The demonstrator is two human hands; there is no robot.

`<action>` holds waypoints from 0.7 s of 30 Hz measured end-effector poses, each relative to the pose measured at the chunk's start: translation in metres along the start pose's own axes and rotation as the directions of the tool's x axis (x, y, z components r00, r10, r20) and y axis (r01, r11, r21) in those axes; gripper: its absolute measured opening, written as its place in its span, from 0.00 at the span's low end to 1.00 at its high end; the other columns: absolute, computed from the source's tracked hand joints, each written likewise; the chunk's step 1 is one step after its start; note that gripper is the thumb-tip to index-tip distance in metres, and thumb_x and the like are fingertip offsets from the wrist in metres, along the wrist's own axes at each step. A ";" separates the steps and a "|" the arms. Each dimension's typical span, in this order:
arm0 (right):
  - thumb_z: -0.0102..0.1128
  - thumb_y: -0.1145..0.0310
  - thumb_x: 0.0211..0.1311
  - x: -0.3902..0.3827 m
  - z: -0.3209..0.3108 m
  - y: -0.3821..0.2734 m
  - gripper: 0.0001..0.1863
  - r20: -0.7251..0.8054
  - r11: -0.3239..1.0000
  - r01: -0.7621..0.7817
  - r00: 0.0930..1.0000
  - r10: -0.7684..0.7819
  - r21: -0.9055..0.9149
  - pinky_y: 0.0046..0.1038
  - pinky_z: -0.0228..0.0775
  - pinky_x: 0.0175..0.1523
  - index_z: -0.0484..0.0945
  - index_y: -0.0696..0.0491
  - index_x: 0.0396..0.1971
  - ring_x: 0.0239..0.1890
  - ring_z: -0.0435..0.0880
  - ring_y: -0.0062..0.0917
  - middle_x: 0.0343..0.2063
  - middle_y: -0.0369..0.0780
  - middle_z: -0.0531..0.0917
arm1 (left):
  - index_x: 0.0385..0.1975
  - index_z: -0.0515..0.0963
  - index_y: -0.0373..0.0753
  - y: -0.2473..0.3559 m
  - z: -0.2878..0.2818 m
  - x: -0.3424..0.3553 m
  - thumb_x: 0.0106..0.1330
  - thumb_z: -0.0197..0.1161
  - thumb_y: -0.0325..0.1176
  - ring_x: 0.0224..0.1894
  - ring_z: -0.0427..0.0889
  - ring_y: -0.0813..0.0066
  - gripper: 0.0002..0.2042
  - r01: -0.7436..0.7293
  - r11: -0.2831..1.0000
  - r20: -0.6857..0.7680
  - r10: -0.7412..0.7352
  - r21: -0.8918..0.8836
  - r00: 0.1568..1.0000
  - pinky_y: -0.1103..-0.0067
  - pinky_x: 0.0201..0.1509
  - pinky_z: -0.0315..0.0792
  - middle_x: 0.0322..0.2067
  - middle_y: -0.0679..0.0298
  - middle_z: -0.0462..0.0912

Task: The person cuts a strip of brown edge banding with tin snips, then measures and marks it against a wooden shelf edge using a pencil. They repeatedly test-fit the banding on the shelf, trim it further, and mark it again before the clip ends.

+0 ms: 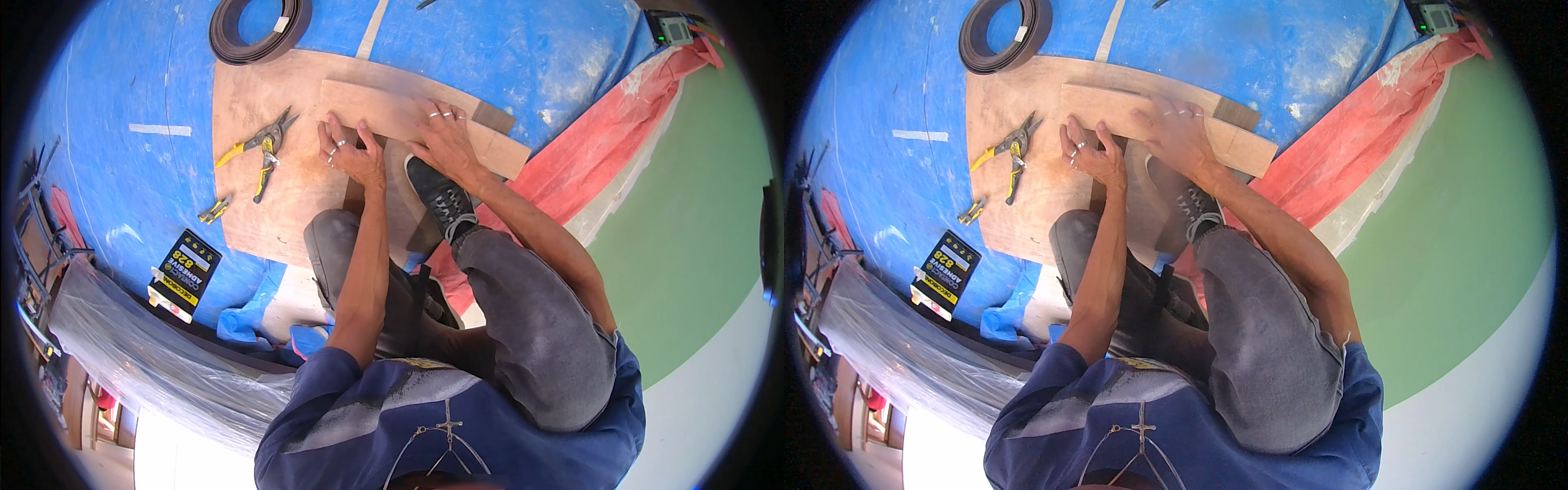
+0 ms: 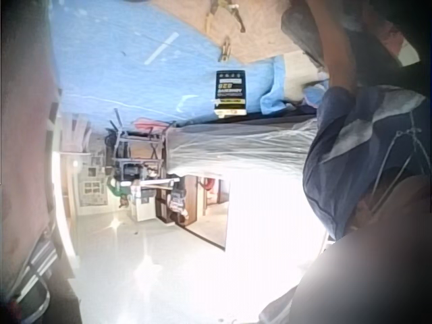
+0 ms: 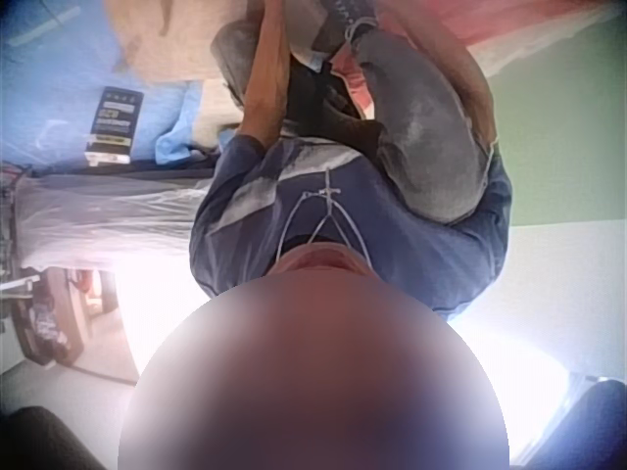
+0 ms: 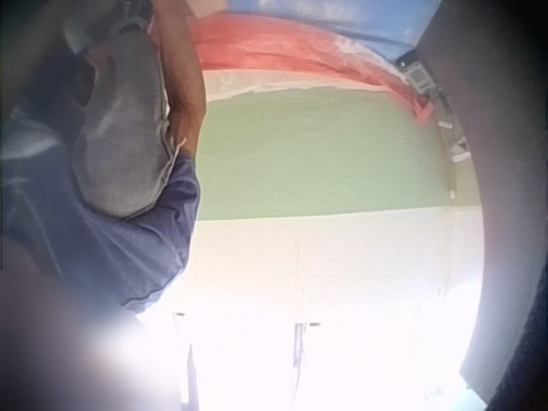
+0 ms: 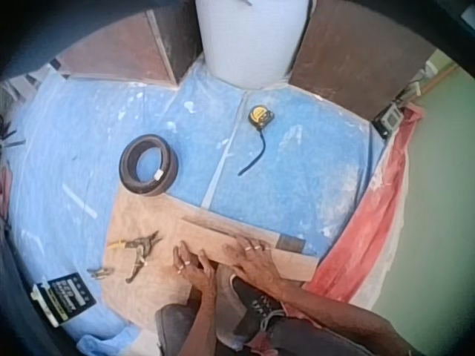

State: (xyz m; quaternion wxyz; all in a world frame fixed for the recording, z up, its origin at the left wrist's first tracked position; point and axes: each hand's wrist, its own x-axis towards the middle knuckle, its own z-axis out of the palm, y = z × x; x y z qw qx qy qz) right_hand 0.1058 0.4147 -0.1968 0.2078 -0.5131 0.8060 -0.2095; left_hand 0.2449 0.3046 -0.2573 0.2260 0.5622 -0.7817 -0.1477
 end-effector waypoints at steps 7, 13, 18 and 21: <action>0.71 0.59 0.53 0.001 0.000 -0.001 0.19 -0.012 1.000 0.006 1.000 -0.007 -0.008 0.50 0.59 0.62 0.85 0.56 0.42 0.65 0.66 0.43 0.66 0.46 0.67 | 0.66 0.72 0.42 0.000 -0.001 0.000 0.67 0.65 0.44 0.58 0.68 0.44 0.28 -0.010 1.000 -0.003 0.010 -0.014 1.000 0.53 0.63 0.60 0.65 0.46 0.68; 0.71 0.60 0.51 0.003 -0.003 -0.001 0.18 -0.022 1.000 0.007 1.000 -0.007 0.003 0.49 0.60 0.62 0.85 0.57 0.38 0.64 0.66 0.43 0.65 0.47 0.68 | 0.67 0.71 0.42 0.002 -0.002 0.001 0.67 0.65 0.44 0.59 0.68 0.44 0.29 0.006 1.000 0.029 -0.006 -0.009 1.000 0.54 0.64 0.59 0.66 0.46 0.67; 0.71 0.60 0.52 0.001 -0.002 -0.002 0.18 -0.045 1.000 0.014 0.999 -0.014 0.002 0.49 0.60 0.62 0.84 0.56 0.38 0.64 0.66 0.43 0.65 0.46 0.68 | 0.67 0.71 0.42 0.001 -0.002 0.000 0.67 0.65 0.44 0.59 0.68 0.44 0.29 0.029 0.999 0.040 -0.028 -0.026 0.999 0.53 0.64 0.59 0.66 0.46 0.66; 0.71 0.59 0.52 0.001 -0.001 -0.004 0.18 -0.050 1.000 0.008 0.999 -0.008 -0.007 0.49 0.59 0.63 0.84 0.56 0.39 0.65 0.66 0.42 0.65 0.45 0.68 | 0.67 0.71 0.42 -0.001 0.000 0.000 0.67 0.65 0.44 0.59 0.68 0.44 0.29 -0.004 0.999 0.018 0.005 -0.032 1.000 0.53 0.64 0.59 0.66 0.47 0.66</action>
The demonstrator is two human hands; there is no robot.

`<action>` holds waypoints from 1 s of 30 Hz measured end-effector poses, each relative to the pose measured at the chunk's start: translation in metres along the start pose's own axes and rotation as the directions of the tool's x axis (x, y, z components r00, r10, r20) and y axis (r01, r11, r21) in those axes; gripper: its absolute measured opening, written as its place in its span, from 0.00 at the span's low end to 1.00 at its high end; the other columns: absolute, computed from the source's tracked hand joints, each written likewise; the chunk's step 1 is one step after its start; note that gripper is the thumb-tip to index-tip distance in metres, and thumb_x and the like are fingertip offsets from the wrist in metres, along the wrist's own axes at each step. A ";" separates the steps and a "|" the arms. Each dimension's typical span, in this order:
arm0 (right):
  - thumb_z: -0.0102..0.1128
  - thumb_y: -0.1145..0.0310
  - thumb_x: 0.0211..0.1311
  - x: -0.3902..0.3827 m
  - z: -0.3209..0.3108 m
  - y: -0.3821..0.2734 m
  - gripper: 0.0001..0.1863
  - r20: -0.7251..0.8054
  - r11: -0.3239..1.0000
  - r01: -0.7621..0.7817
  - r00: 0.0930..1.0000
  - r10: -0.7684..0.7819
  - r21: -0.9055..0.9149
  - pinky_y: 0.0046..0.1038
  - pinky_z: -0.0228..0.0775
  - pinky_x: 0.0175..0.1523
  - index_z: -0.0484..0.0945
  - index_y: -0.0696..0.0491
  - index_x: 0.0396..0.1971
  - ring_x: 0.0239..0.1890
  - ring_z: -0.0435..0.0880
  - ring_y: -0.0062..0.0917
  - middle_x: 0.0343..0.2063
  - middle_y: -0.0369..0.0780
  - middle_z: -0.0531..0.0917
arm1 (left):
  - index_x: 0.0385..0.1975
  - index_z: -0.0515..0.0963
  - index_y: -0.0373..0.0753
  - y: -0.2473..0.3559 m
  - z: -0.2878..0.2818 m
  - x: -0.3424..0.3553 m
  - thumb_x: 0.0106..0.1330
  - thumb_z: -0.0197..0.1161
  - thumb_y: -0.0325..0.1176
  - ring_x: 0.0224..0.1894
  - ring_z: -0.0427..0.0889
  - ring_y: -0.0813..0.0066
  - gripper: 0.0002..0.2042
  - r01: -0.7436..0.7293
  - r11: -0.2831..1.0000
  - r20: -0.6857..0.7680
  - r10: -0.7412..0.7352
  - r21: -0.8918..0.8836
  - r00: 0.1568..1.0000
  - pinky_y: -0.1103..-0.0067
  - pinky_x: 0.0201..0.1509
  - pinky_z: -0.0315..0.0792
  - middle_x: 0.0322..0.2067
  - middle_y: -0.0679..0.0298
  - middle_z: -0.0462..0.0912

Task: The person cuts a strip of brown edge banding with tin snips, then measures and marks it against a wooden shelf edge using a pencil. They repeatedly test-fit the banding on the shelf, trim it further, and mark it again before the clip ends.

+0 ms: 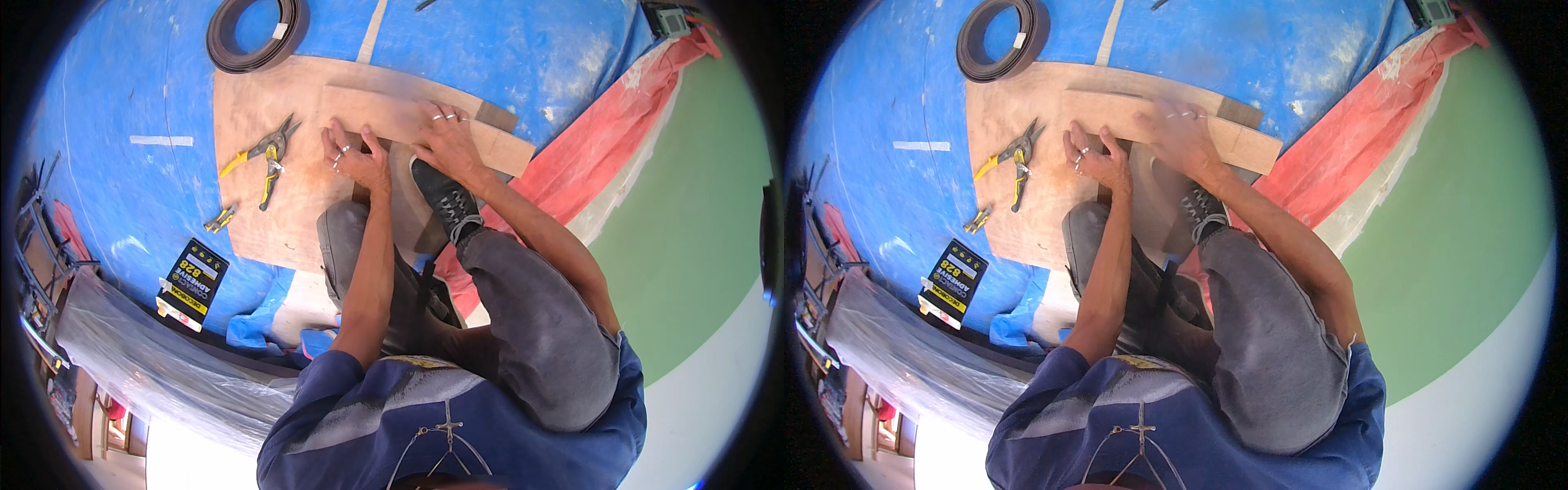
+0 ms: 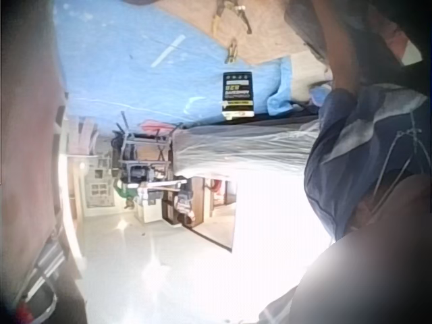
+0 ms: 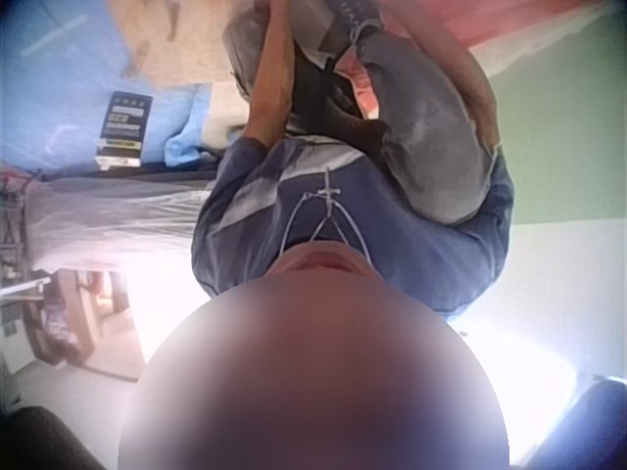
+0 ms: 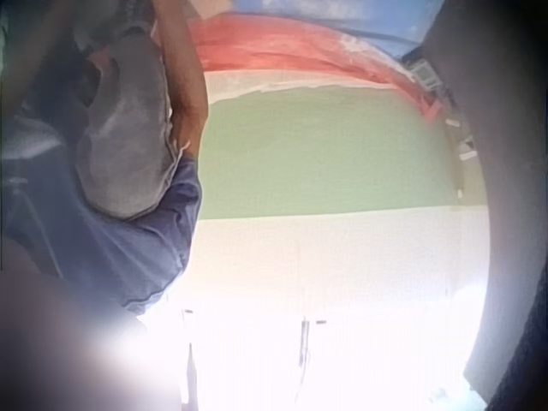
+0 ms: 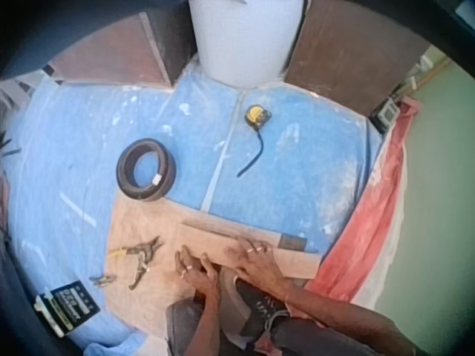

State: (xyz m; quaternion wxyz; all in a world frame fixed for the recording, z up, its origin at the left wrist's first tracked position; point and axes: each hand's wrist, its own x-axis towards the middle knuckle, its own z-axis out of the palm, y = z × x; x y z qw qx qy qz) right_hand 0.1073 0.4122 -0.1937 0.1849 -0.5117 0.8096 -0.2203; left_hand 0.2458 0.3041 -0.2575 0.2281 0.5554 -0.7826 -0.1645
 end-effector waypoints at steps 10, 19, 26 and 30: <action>0.70 0.58 0.54 0.001 -0.003 -0.002 0.19 0.044 0.999 -0.010 0.999 0.012 -0.031 0.49 0.59 0.63 0.85 0.56 0.41 0.65 0.66 0.41 0.66 0.45 0.67 | 0.66 0.72 0.43 0.000 -0.001 0.000 0.67 0.64 0.46 0.59 0.67 0.44 0.28 0.027 1.000 0.018 -0.027 -0.001 0.999 0.53 0.63 0.60 0.65 0.47 0.67; 0.71 0.59 0.54 0.000 -0.002 -0.002 0.18 0.058 1.000 -0.024 0.998 0.025 -0.019 0.49 0.59 0.64 0.85 0.57 0.39 0.66 0.65 0.41 0.67 0.44 0.66 | 0.66 0.71 0.43 0.000 -0.004 0.003 0.67 0.64 0.46 0.60 0.66 0.44 0.29 0.021 0.998 0.017 -0.020 -0.053 1.000 0.53 0.64 0.59 0.66 0.47 0.65; 0.71 0.59 0.54 -0.001 -0.002 0.000 0.19 0.080 1.000 -0.019 0.997 0.020 -0.015 0.50 0.59 0.63 0.85 0.56 0.42 0.66 0.64 0.41 0.68 0.44 0.64 | 0.66 0.71 0.43 0.001 -0.004 0.001 0.67 0.64 0.46 0.61 0.65 0.45 0.29 0.035 0.998 0.030 -0.034 -0.056 0.999 0.52 0.65 0.58 0.66 0.48 0.65; 0.71 0.59 0.54 -0.001 -0.001 -0.001 0.19 0.070 0.999 -0.015 0.997 0.018 -0.030 0.50 0.59 0.63 0.85 0.56 0.42 0.67 0.64 0.42 0.68 0.44 0.64 | 0.66 0.72 0.43 -0.001 -0.003 0.001 0.67 0.64 0.47 0.61 0.66 0.45 0.29 0.036 0.998 0.031 -0.034 -0.049 0.999 0.53 0.65 0.58 0.66 0.48 0.66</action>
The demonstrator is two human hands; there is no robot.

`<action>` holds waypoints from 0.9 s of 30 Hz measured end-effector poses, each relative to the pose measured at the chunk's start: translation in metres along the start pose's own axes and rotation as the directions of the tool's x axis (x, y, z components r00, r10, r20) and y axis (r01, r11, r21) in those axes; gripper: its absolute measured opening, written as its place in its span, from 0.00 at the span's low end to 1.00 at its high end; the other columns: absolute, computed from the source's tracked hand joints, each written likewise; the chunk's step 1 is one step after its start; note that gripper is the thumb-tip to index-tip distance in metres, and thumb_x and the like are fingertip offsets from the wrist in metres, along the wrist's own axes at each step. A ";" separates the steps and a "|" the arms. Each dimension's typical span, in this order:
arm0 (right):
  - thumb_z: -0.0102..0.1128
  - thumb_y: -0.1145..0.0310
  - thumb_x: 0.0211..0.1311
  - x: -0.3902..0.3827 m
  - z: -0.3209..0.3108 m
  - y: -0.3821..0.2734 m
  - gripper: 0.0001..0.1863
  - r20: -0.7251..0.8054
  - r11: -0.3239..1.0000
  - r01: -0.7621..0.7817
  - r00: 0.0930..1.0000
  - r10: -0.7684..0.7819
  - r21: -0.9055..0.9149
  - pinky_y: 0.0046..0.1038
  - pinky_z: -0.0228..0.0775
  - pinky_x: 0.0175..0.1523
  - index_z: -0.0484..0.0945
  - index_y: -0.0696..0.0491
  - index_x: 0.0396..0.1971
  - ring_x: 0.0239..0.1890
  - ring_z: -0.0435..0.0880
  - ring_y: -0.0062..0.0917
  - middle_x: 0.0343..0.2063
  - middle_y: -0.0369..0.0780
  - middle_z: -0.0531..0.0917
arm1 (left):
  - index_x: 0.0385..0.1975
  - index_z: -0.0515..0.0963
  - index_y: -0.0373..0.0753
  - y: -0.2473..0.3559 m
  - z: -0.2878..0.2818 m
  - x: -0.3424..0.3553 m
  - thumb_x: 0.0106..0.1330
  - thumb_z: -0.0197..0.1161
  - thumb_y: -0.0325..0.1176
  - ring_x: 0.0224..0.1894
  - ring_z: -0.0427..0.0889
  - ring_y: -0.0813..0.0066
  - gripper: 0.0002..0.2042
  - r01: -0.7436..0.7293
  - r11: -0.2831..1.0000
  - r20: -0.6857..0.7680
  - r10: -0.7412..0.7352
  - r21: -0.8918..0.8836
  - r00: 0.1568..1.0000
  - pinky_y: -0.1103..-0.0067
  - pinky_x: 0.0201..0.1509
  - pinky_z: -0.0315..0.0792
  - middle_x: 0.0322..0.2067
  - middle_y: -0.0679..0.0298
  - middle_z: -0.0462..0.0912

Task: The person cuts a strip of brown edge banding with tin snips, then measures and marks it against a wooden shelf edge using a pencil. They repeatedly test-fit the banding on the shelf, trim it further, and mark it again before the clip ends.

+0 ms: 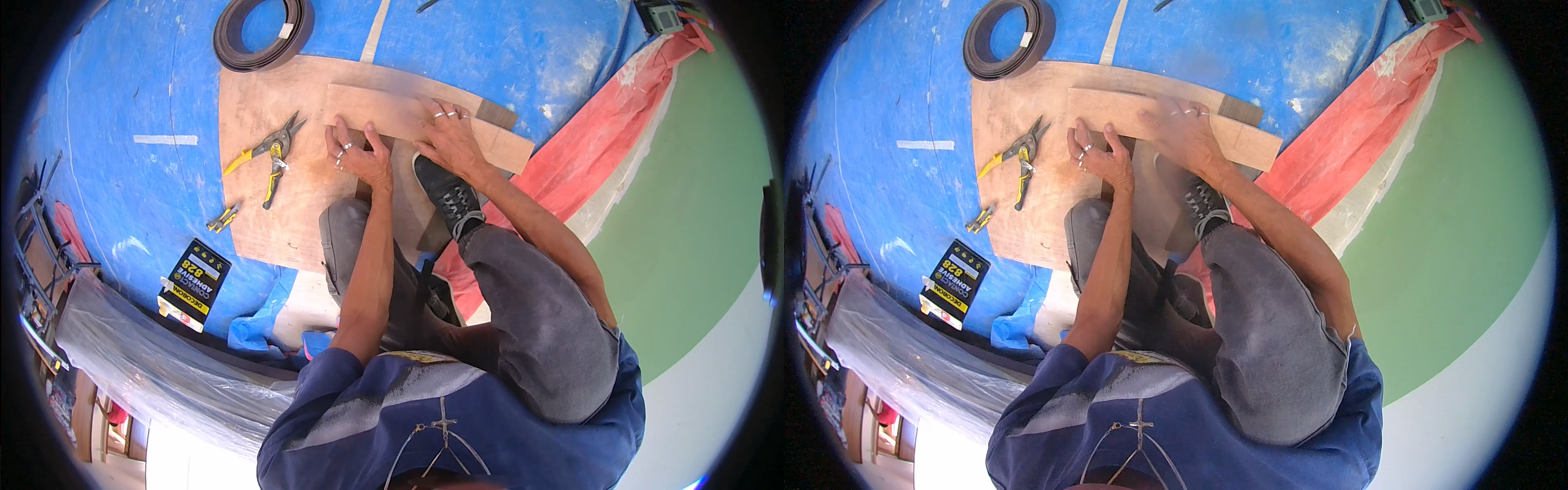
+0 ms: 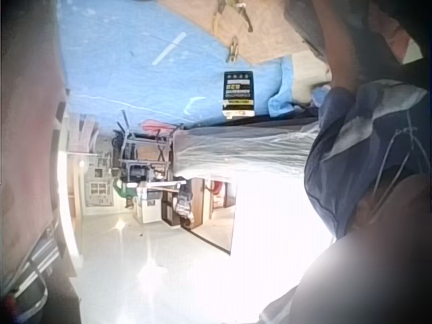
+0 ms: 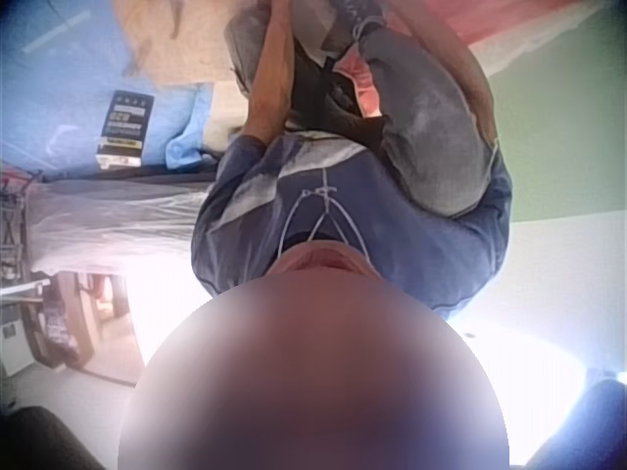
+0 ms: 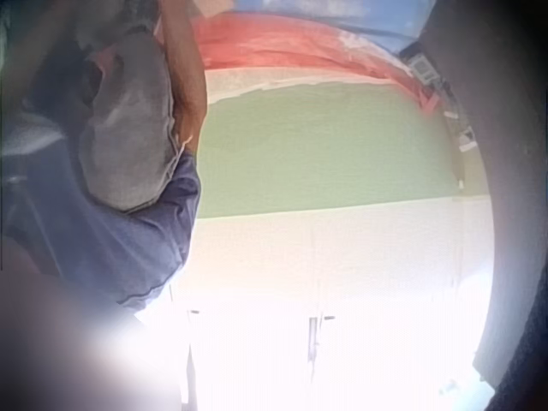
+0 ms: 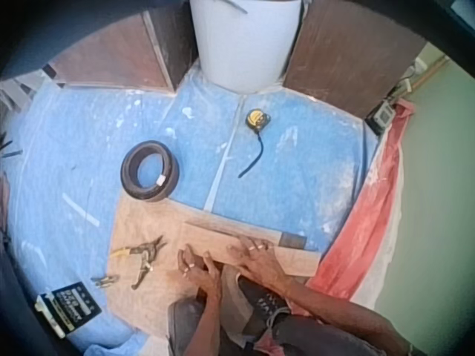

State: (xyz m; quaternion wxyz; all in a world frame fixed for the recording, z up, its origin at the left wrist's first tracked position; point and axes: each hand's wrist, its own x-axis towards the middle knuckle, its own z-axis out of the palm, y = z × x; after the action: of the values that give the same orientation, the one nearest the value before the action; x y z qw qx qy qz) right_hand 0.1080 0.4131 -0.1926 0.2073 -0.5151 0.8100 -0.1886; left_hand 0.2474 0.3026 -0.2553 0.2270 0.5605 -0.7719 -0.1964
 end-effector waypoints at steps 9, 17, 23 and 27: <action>0.69 0.58 0.56 0.001 -0.002 -0.001 0.21 0.060 1.000 -0.016 0.998 0.017 -0.023 0.53 0.59 0.64 0.84 0.55 0.46 0.67 0.64 0.41 0.69 0.44 0.62 | 0.66 0.72 0.43 -0.002 0.001 -0.001 0.66 0.64 0.47 0.61 0.66 0.45 0.29 0.004 1.000 -0.007 -0.004 -0.010 1.000 0.52 0.65 0.58 0.66 0.48 0.66; 0.68 0.57 0.57 0.002 -0.002 -0.005 0.26 0.052 0.999 -0.035 0.998 0.037 -0.035 0.53 0.59 0.64 0.81 0.52 0.55 0.68 0.63 0.42 0.70 0.44 0.61 | 0.66 0.72 0.42 -0.002 0.001 -0.001 0.66 0.65 0.46 0.62 0.66 0.45 0.29 -0.002 1.000 -0.011 0.002 -0.015 1.000 0.52 0.65 0.57 0.66 0.47 0.66; 0.68 0.57 0.57 0.000 0.001 0.002 0.27 0.062 0.999 -0.003 0.998 0.006 -0.046 0.52 0.60 0.63 0.80 0.50 0.56 0.68 0.63 0.42 0.70 0.44 0.61 | 0.65 0.72 0.41 0.004 -0.006 0.004 0.66 0.65 0.45 0.63 0.65 0.45 0.29 0.024 0.999 0.031 -0.023 -0.036 0.999 0.53 0.66 0.57 0.65 0.47 0.65; 0.68 0.57 0.57 0.001 0.003 0.001 0.28 0.115 0.997 -0.028 0.993 0.037 -0.077 0.52 0.60 0.63 0.79 0.47 0.59 0.67 0.64 0.42 0.70 0.44 0.62 | 0.61 0.75 0.40 0.012 -0.015 0.010 0.66 0.65 0.40 0.64 0.63 0.46 0.25 0.106 0.973 0.066 -0.094 -0.205 0.993 0.54 0.67 0.57 0.65 0.46 0.64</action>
State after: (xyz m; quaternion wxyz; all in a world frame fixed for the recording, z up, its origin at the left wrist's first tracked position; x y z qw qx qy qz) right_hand 0.1085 0.4121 -0.1952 0.2379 -0.5193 0.8114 -0.1240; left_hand 0.2446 0.2957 -0.2349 0.2527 0.5661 -0.7239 -0.3027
